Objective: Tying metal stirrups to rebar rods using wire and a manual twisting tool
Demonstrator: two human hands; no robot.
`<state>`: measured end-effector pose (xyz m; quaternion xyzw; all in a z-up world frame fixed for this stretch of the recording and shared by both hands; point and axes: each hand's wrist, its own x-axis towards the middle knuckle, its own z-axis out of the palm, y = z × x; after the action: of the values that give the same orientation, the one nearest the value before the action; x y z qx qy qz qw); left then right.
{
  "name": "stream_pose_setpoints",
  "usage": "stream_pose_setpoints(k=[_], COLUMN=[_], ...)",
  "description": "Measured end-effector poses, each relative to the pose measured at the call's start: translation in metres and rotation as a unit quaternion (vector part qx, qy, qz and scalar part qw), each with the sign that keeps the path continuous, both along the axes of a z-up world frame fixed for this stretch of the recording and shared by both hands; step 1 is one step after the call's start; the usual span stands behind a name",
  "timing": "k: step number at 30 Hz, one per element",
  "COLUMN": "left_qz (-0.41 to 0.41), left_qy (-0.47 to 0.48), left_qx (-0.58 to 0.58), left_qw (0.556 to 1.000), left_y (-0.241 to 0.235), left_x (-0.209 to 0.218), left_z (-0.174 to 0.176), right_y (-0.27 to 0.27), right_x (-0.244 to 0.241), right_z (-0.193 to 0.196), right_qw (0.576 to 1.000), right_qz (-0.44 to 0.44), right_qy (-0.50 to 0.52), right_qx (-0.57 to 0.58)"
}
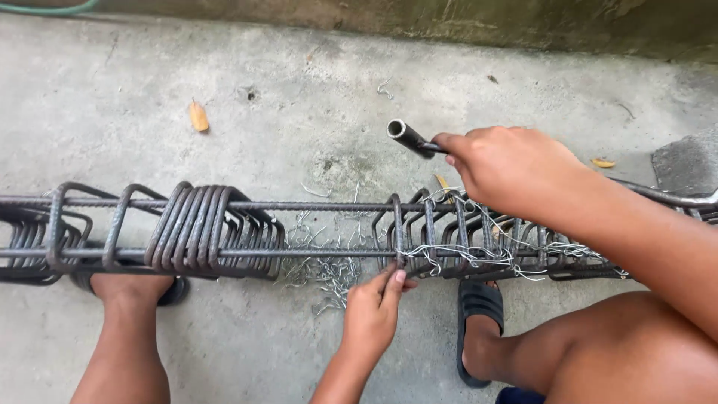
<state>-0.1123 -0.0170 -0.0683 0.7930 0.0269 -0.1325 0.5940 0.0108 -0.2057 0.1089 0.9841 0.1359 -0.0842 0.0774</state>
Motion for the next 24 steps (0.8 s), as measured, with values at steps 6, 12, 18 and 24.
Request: stream_pose_setpoints(k=[6, 12, 18, 24], left_qz=[-0.013, 0.000, -0.004, -0.069], left_qy=[0.018, 0.009, 0.032, 0.001], left_qx=[0.014, 0.018, -0.044, -0.013], left_qw=[1.000, 1.000, 0.999, 0.998], left_y=[0.002, 0.001, 0.001, 0.013], left_x=[0.003, 0.003, 0.008, 0.010], left_z=[0.002, 0.007, 0.006, -0.019], right_y=[0.002, 0.009, -0.006, -0.014], right_x=[0.001, -0.009, -0.020, -0.058], right_z=[-0.007, 0.003, 0.010, 0.009], right_qw=[0.982, 0.970, 0.983, 0.981], right_qz=[-0.043, -0.098, -0.018, 0.130], right_qy=[0.137, 0.194, 0.086, 0.103], right_qx=[0.121, 0.107, 0.158, 0.105])
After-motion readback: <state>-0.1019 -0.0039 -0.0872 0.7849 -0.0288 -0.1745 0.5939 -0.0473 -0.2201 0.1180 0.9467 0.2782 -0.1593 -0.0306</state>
